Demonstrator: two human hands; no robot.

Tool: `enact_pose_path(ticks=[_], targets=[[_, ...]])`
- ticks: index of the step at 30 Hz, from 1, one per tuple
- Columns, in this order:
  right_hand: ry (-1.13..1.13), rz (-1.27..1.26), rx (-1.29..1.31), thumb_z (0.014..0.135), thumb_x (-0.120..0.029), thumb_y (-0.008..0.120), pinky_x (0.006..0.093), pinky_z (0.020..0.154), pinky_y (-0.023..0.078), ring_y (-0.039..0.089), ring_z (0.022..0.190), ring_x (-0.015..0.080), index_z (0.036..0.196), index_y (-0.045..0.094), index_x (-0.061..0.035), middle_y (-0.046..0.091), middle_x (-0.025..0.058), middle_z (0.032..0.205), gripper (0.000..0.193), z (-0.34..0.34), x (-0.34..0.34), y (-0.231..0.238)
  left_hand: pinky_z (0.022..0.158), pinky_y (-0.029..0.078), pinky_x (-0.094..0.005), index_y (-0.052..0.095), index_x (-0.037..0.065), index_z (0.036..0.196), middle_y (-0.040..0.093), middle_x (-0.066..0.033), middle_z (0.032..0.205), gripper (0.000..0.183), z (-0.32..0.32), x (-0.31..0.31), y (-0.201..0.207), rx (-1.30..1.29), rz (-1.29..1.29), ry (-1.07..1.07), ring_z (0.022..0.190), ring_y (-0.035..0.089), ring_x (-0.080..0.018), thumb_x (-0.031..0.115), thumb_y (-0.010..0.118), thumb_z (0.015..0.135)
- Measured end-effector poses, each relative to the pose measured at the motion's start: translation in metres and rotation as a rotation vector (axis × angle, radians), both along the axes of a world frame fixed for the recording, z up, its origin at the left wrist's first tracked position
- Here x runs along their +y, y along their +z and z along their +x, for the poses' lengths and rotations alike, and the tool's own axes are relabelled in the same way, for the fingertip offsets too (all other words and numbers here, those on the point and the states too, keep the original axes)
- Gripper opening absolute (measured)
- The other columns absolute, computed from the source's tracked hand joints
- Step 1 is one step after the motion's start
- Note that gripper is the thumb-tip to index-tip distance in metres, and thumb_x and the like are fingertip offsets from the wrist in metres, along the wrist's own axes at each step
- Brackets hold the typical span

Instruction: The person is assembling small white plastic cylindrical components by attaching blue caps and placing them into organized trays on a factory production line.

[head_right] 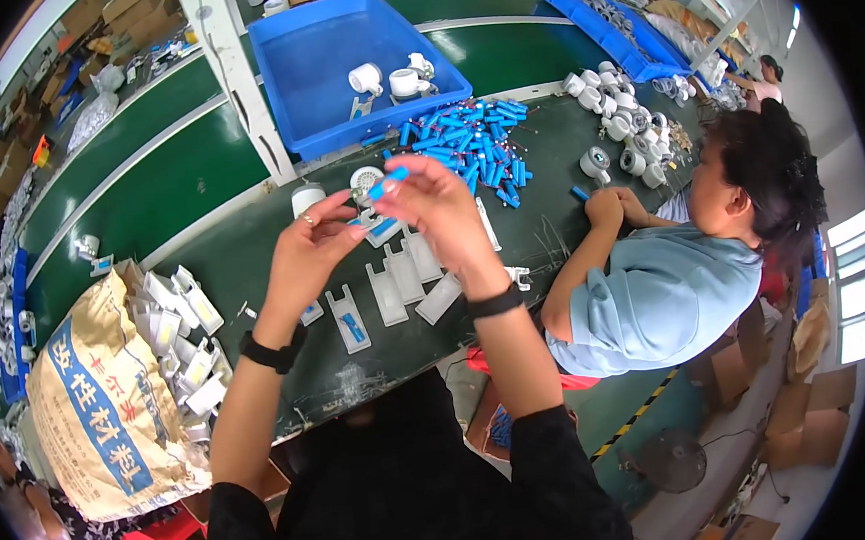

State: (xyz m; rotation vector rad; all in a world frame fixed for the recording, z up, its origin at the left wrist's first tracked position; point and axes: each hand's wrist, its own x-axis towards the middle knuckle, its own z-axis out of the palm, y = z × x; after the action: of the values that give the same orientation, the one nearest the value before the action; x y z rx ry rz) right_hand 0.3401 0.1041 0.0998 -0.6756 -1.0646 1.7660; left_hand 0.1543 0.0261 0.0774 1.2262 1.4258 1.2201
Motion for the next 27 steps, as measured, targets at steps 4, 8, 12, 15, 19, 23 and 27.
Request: enact_pose_path(ticks=[4, 8, 12, 15, 19, 23, 27], targets=[[0.016, -0.135, 0.052, 0.094, -0.006, 0.070, 0.0316, 0.085, 0.062, 0.073, 0.092, 0.0192, 0.114, 0.063, -0.0007, 0.071, 0.0117, 0.103, 0.022, -0.008, -0.056, -0.010, 0.086, 0.053, -0.0260, 0.070, 0.005, 0.123, 0.069, -0.0030, 0.108, 0.033, 0.015, -0.023, -0.009, -0.305, 0.207, -0.014, 0.098, 0.065, -0.0104, 0.011, 0.076, 0.091], [0.067, -0.016, -0.270, 0.094, -0.007, 0.070, 0.0296, 0.082, 0.061, 0.072, 0.090, 0.0181, 0.110, 0.066, 0.0003, 0.072, 0.0112, 0.103, 0.017, 0.012, -0.078, -0.004, 0.086, 0.053, -0.0290, 0.074, 0.005, 0.114, 0.070, -0.0062, 0.108, 0.021, 0.001, -0.045, 0.010, -0.039, 0.254, -0.114, 0.098, 0.066, -0.0147, 0.011, 0.071, 0.094], [0.153, 0.005, -0.422, 0.095, -0.007, 0.070, 0.0290, 0.082, 0.059, 0.071, 0.090, 0.0163, 0.115, 0.065, 0.0022, 0.072, 0.0091, 0.105, 0.022, 0.018, -0.088, 0.006, 0.085, 0.052, -0.0304, 0.074, 0.007, 0.115, 0.071, -0.0093, 0.107, 0.022, -0.005, -0.044, 0.016, 0.154, 0.221, -0.259, 0.097, 0.067, -0.0183, 0.015, 0.070, 0.095], [0.056, 0.117, -0.520, 0.094, -0.006, 0.070, 0.0289, 0.084, 0.058, 0.070, 0.093, 0.0162, 0.116, 0.065, 0.0014, 0.071, 0.0085, 0.106, 0.024, 0.019, -0.095, -0.016, 0.083, 0.053, -0.0315, 0.074, 0.008, 0.115, 0.072, -0.0099, 0.104, 0.023, -0.002, -0.045, 0.007, 0.113, 0.189, -0.264, 0.094, 0.068, -0.0206, 0.015, 0.072, 0.093], [-0.088, -0.134, -0.164, 0.094, -0.006, 0.071, 0.0288, 0.085, 0.057, 0.069, 0.095, 0.0151, 0.121, 0.064, -0.0002, 0.070, 0.0073, 0.107, 0.029, 0.021, -0.105, -0.026, 0.074, 0.055, -0.0363, 0.074, 0.008, 0.110, 0.072, -0.0116, 0.092, 0.024, 0.016, -0.065, -0.011, 0.360, 0.571, -0.036, 0.084, 0.068, -0.0269, 0.014, 0.077, 0.086], [-0.034, -0.372, 0.011, 0.095, -0.007, 0.070, 0.0293, 0.085, 0.056, 0.068, 0.097, 0.0138, 0.134, 0.058, -0.0022, 0.070, 0.0068, 0.108, 0.041, 0.013, -0.121, -0.030, 0.075, 0.055, -0.0381, 0.071, 0.003, 0.104, 0.067, -0.0069, 0.090, 0.028, 0.036, -0.086, -0.019, 0.801, 0.806, 0.190, 0.083, 0.065, -0.0244, 0.008, 0.076, 0.077], [-0.025, -0.321, -0.125, 0.096, -0.009, 0.070, 0.0282, 0.084, 0.057, 0.068, 0.096, 0.0122, 0.138, 0.057, -0.0030, 0.071, 0.0050, 0.107, 0.045, 0.018, -0.125, -0.044, 0.089, 0.054, -0.0381, 0.069, 0.002, 0.108, 0.064, -0.0051, 0.089, 0.030, 0.037, -0.096, -0.035, 1.001, 0.908, 0.155, 0.085, 0.065, -0.0236, 0.009, 0.072, 0.079]])
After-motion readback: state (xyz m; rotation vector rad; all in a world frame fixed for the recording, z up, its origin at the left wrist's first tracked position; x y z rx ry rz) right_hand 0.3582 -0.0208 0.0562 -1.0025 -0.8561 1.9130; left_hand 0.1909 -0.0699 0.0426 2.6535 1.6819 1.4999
